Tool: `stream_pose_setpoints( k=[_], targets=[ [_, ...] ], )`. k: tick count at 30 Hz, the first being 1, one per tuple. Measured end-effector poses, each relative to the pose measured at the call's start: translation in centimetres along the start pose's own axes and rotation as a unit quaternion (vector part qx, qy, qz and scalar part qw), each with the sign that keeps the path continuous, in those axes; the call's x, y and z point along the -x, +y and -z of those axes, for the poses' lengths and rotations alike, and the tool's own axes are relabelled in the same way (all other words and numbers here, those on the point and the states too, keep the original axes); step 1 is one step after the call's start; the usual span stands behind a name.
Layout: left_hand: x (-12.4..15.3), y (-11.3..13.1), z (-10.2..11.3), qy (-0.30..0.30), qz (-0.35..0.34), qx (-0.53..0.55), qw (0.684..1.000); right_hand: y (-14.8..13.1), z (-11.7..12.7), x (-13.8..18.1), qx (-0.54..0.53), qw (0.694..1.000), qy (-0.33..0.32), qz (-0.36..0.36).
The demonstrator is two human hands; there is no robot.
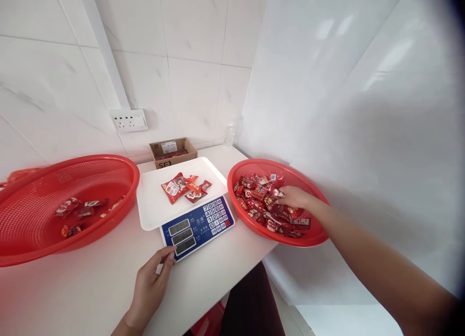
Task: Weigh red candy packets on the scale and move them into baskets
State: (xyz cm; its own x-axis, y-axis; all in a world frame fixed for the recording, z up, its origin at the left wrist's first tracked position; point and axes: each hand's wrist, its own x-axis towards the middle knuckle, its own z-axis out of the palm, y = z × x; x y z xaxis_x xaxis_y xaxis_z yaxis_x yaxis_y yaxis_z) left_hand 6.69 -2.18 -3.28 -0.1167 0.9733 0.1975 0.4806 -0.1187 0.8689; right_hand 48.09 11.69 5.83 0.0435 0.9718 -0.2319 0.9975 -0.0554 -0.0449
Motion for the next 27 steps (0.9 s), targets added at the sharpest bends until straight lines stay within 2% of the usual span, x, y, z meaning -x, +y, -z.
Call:
stream_pose_setpoints(
  k=[4, 7, 10, 13, 16, 18, 21, 27],
  targets=[
    [0.2, -0.3, 0.0, -0.001, 0.006, 0.005, 1.000, -0.3, -0.4, 0.3, -0.016, 1.000, 0.005, -0.003],
    [0.2, -0.2, -0.1, 0.001, 0.007, 0.015, 1.000, -1.2, 1.3, 0.6, -0.039, 0.998, 0.034, 0.026],
    [0.2, 0.0, -0.3, -0.004, -0.009, 0.024, 1.000, -4.4, 3.6, 0.9, -0.139, 0.985, 0.034, 0.100],
    [0.1, 0.1, -0.4, -0.004, -0.023, 0.026, 0.999, -9.7, 5.1, 0.6, -0.189, 0.964, 0.038, 0.181],
    [0.2, 0.2, -0.1, 0.011, -0.022, 0.022, 0.999, -15.2, 5.1, -0.8, -0.202, 0.954, 0.018, 0.220],
    [0.2, 0.3, 0.1, 0.023, -0.022, 0.021, 0.999, -17.8, 4.5, -2.0, -0.229, 0.950, 0.022, 0.210],
    [0.3, 0.6, 0.4, 0.033, -0.020, 0.022, 0.999, -19.9, 3.6, -3.1, -0.237, 0.953, 0.049, 0.182],
    [0.5, 0.2, 0.3, 0.022, -0.023, 0.035, 0.999, -20.9, 3.8, -2.1, -0.261, 0.941, 0.090, 0.198]
  ],
)
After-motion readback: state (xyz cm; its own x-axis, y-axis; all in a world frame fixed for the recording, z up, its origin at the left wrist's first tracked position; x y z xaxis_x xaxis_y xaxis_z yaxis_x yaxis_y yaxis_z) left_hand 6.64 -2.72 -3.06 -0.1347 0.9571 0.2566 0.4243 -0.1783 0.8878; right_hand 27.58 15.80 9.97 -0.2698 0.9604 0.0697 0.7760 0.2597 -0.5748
